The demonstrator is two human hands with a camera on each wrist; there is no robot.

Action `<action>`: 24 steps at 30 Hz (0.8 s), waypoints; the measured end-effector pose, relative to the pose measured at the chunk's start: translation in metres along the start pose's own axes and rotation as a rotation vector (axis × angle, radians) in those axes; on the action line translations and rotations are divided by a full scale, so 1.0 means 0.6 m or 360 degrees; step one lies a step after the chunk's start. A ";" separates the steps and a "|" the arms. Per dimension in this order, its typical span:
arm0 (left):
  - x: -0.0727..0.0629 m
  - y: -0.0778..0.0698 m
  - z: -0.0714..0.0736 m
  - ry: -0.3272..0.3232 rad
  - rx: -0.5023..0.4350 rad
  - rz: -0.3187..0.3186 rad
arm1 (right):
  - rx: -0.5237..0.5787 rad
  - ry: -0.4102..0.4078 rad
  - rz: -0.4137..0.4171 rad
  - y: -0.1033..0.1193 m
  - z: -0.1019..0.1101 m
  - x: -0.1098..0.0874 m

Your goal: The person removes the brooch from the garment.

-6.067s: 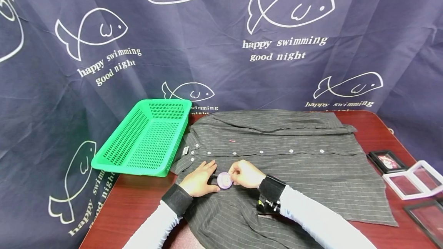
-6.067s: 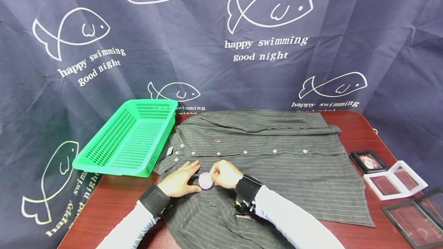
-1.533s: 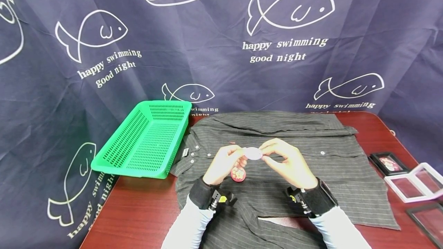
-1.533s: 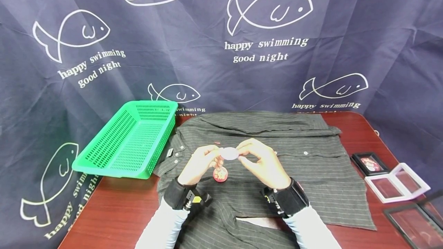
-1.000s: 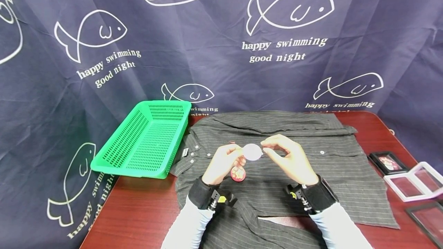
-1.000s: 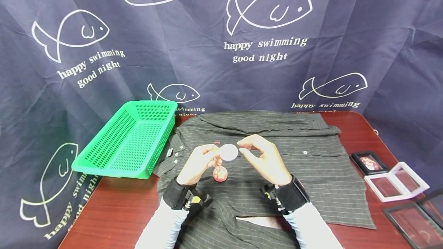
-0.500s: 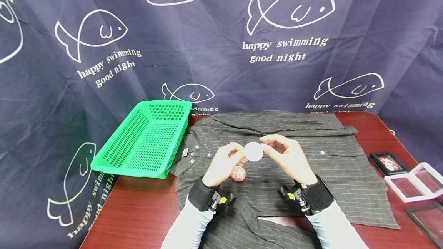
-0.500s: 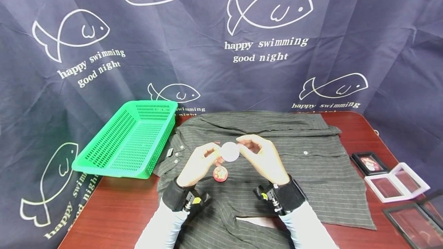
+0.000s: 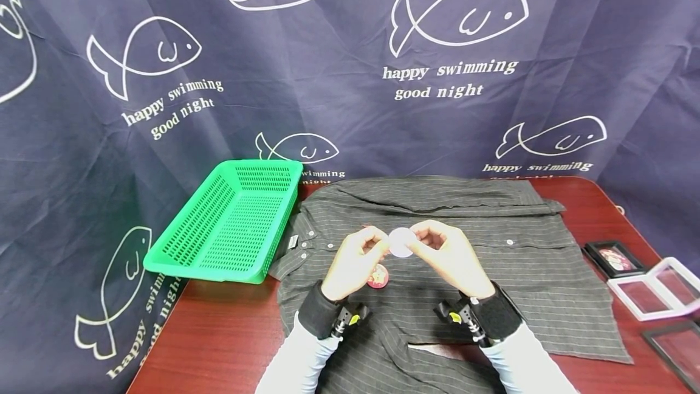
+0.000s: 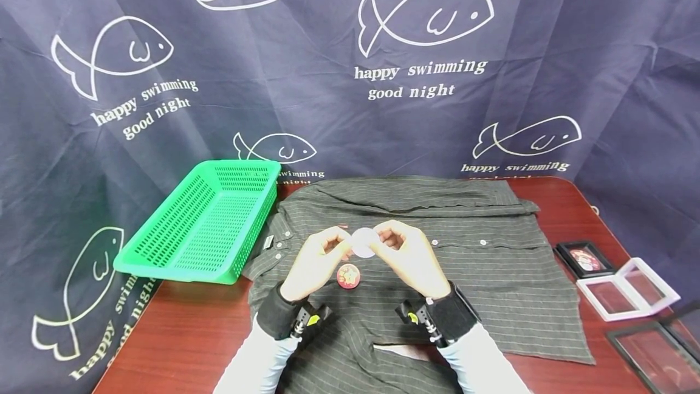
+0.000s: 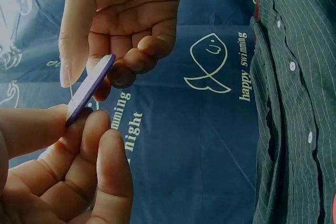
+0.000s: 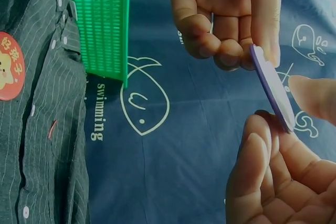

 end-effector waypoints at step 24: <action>-0.004 -0.006 -0.004 0.0004 0.0112 0.0012 | -0.0107 -0.0004 -0.0002 -0.001 -0.005 -0.001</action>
Point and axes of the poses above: each hand's wrist, its own x-axis towards the middle knuckle, its own z-axis out of the back of the hand, y = z × x, the point moved 9 cm from there along x, towards the middle knuckle, and after that the axes turned 11 degrees about y, right-handed, at the moved point
